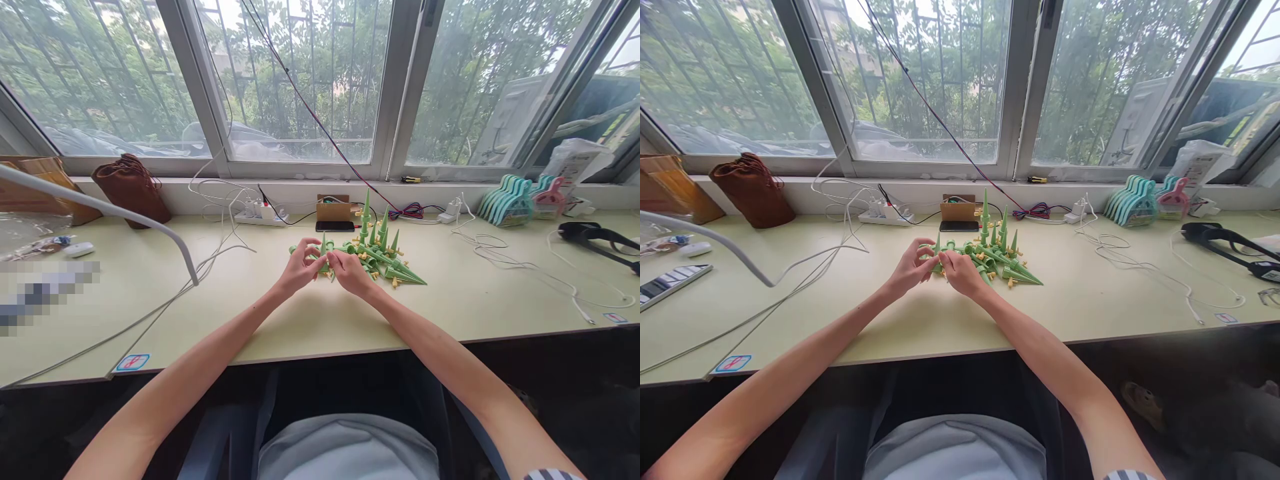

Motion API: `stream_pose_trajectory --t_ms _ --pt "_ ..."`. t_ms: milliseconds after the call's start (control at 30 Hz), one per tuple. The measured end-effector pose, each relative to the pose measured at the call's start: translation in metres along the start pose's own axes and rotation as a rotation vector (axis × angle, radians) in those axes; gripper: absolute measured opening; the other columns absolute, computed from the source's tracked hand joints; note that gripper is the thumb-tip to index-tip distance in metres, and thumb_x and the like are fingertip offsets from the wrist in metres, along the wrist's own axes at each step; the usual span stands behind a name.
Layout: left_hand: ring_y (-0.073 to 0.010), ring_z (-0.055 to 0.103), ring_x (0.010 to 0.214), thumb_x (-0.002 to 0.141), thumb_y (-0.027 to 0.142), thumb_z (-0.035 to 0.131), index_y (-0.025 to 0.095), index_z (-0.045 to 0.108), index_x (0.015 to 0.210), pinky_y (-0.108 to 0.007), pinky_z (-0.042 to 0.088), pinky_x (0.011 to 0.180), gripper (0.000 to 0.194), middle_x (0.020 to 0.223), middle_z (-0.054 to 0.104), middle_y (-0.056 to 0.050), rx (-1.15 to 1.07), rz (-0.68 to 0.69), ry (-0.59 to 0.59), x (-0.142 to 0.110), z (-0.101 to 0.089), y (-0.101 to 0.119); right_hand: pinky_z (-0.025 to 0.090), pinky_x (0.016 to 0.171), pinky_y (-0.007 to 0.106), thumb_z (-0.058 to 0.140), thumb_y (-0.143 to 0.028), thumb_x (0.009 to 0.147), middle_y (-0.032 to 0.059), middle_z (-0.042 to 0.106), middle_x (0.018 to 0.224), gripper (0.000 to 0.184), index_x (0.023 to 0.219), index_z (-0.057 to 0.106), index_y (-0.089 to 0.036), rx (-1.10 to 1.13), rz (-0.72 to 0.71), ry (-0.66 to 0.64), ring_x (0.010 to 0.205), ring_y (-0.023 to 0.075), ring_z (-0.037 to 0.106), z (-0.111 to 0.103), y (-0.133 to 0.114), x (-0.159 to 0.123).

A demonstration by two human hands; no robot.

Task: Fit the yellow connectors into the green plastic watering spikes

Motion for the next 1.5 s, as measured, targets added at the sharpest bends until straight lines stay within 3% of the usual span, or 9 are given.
stream_pose_trajectory --t_ms 800,1100,1500 --pt "-0.0045 0.05 0.046 0.077 0.052 0.075 0.02 0.052 0.11 -0.019 0.037 0.039 0.051 0.084 0.056 0.003 0.044 -0.016 0.019 0.0009 -0.0011 0.0 0.029 0.056 0.026 0.03 -0.056 0.102 -0.0022 0.046 0.059 0.047 0.07 0.039 -0.022 -0.02 -0.019 0.002 0.055 0.012 0.038 0.0008 -0.0018 -0.0001" --pt "-0.0051 0.048 0.044 0.076 0.058 0.074 0.018 0.062 0.094 -0.023 0.036 0.04 0.046 0.089 0.061 -0.003 0.042 -0.015 -0.018 0.0032 -0.0035 -0.0029 0.029 0.057 0.026 0.03 -0.054 0.103 -0.0021 0.045 0.058 0.047 0.07 0.039 -0.022 -0.039 -0.018 -0.003 0.056 0.0124 0.039 0.0007 -0.0023 -0.0006" --pt "-0.0048 0.049 0.048 0.076 0.054 0.076 0.019 0.061 0.087 -0.022 0.035 0.041 0.04 0.086 0.059 -0.001 0.072 0.041 -0.017 0.0023 -0.0054 -0.0018 0.027 0.056 0.027 0.033 -0.047 0.102 -0.0033 0.042 0.058 0.04 0.07 0.035 -0.023 -0.037 -0.026 -0.026 0.055 0.0122 0.034 0.0004 -0.0025 -0.0021"
Point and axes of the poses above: each hand's wrist, its own x-axis towards the middle knuckle, its own z-axis out of the palm, y = z × x, the point moved 1 cm from there along x, towards the middle knuckle
